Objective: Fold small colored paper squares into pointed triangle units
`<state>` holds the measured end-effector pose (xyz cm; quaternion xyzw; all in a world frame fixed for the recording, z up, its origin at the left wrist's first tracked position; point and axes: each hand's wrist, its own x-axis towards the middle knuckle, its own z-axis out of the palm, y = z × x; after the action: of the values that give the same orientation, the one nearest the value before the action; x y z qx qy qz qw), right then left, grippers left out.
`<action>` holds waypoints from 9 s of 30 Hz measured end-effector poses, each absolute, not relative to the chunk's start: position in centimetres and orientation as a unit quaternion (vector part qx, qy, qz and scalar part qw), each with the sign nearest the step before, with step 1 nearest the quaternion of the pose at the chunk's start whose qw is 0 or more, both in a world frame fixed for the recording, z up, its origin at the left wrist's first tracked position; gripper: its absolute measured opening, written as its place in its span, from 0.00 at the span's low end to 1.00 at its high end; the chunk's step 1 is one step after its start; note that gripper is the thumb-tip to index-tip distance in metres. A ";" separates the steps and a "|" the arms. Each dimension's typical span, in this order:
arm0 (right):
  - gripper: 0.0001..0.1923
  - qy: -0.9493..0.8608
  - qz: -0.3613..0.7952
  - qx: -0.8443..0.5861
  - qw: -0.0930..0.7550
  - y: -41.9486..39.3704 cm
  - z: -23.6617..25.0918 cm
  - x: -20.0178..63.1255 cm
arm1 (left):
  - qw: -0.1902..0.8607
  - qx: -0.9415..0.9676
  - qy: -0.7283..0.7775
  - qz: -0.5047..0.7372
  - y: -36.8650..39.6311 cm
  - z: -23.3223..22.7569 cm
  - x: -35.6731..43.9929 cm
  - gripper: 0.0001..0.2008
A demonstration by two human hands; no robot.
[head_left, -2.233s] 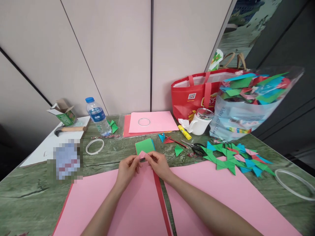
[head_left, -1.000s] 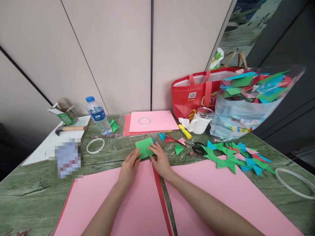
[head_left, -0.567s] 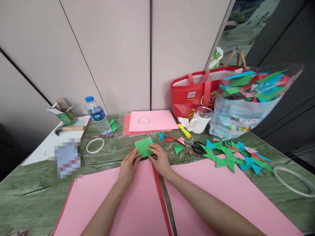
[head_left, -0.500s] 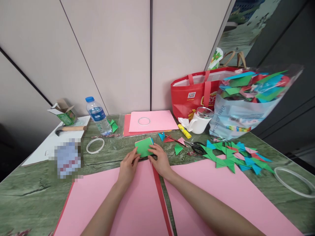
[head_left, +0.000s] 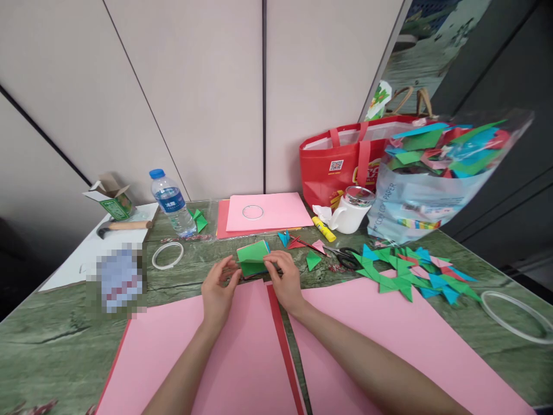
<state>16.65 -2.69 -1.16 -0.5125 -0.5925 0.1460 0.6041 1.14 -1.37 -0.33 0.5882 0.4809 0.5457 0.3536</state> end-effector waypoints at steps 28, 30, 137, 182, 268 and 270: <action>0.14 -0.624 0.302 -0.440 0.570 -3.3 -0.9 16.2 | 0.464 0.585 0.446 0.493 -1.9 1.1 1.5 0.10; 0.13 -0.597 0.352 -0.436 0.574 -3.0 -1.1 16.2 | 0.448 0.603 0.454 0.479 -1.9 1.2 1.4 0.08; 0.07 -0.570 0.382 -0.475 0.551 -2.7 -0.9 16.3 | 0.587 0.446 0.463 0.493 -2.2 0.9 1.7 0.15; 0.07 -0.554 0.392 -0.470 0.564 -2.6 -1.0 16.4 | 0.551 0.484 0.467 0.494 -2.0 0.6 1.6 0.15; 0.07 -0.576 0.381 -0.490 0.532 -2.1 -1.1 16.9 | 0.527 0.655 0.401 0.363 -2.3 3.2 1.2 0.16; 0.07 -0.575 0.378 -0.490 0.535 -2.1 -1.2 16.8 | 0.518 0.656 0.419 0.354 -2.2 3.1 1.2 0.12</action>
<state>16.84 -2.13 -1.21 -0.4897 -0.5755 0.3776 0.5351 1.18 -2.22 3.07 0.6562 0.4194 0.3545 0.5175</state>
